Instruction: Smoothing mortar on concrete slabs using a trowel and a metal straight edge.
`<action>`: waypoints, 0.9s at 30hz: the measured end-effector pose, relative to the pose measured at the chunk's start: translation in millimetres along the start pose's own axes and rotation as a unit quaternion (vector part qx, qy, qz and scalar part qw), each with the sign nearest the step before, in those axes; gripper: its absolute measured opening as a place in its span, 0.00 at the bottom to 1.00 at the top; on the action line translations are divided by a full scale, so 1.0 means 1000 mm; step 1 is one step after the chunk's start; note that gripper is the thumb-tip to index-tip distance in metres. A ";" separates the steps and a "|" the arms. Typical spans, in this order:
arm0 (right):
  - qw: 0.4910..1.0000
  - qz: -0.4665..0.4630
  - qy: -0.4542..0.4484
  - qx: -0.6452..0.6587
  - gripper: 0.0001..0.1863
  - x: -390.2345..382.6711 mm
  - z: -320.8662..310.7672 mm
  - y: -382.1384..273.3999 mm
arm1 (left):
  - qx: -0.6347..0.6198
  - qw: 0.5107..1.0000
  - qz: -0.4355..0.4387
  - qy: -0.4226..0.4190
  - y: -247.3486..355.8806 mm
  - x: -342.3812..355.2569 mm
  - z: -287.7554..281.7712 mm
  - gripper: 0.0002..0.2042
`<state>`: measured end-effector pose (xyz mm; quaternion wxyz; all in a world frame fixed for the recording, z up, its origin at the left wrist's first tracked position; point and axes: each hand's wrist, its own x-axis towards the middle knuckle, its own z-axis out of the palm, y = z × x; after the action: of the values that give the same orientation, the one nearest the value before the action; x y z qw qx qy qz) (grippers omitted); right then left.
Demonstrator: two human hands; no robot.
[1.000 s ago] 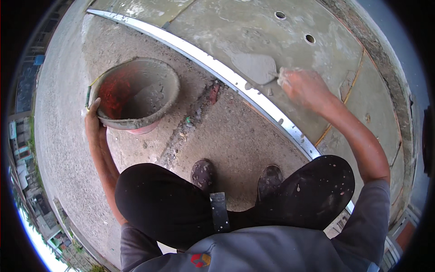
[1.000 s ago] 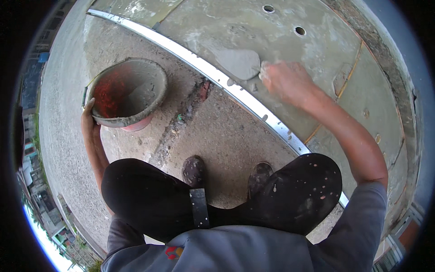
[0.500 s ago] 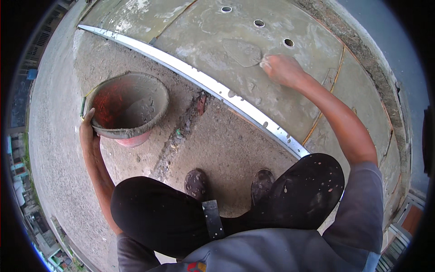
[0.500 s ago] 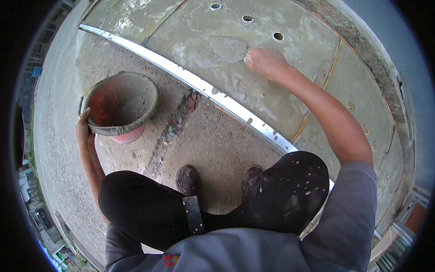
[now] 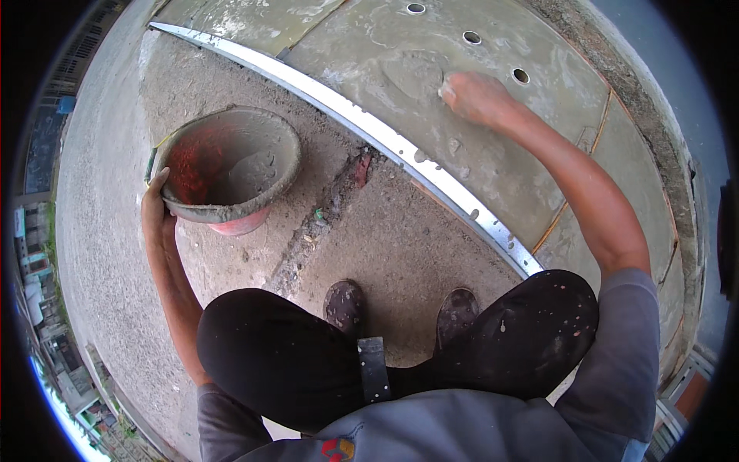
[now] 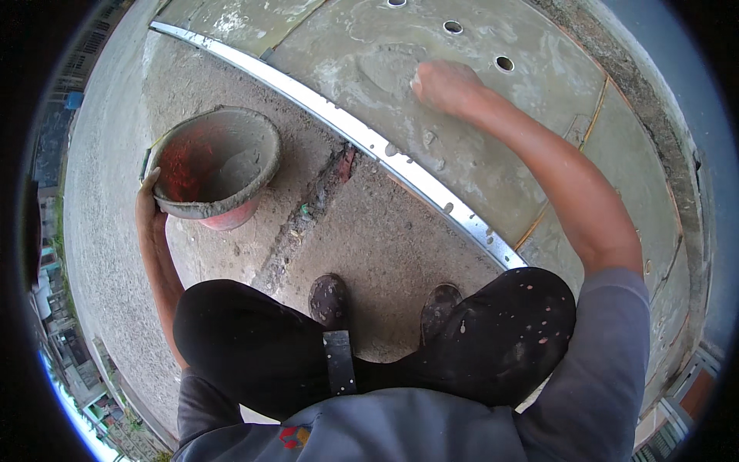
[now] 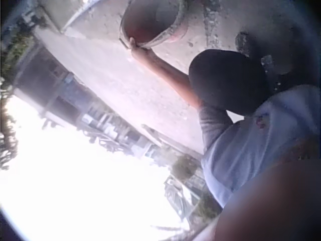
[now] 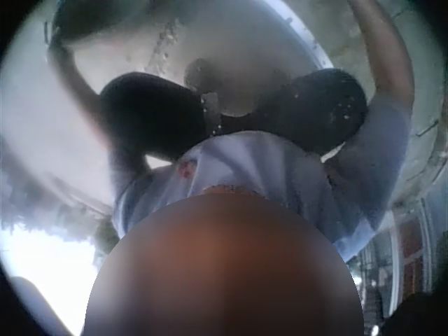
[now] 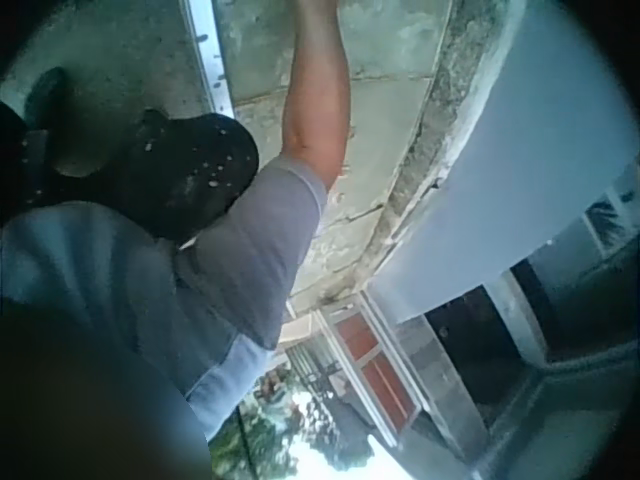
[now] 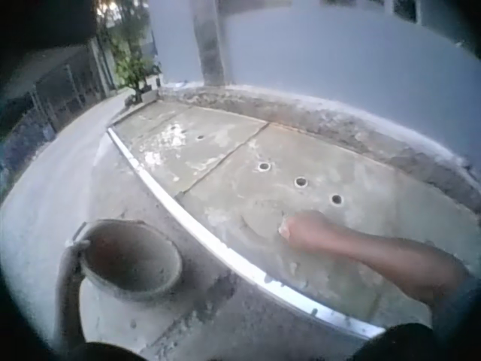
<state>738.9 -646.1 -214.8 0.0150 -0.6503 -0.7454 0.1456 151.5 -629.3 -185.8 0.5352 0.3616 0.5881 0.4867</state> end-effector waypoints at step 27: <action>0.998 0.002 -0.054 -0.008 0.16 -0.067 0.012 -0.033 | 0.033 0.998 -0.026 -0.039 0.005 0.038 -0.024 0.20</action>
<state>715.3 -717.7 -207.4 -0.0311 -0.6431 -0.7450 0.1745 121.3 -596.4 -192.8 0.5579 0.3822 0.5917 0.4388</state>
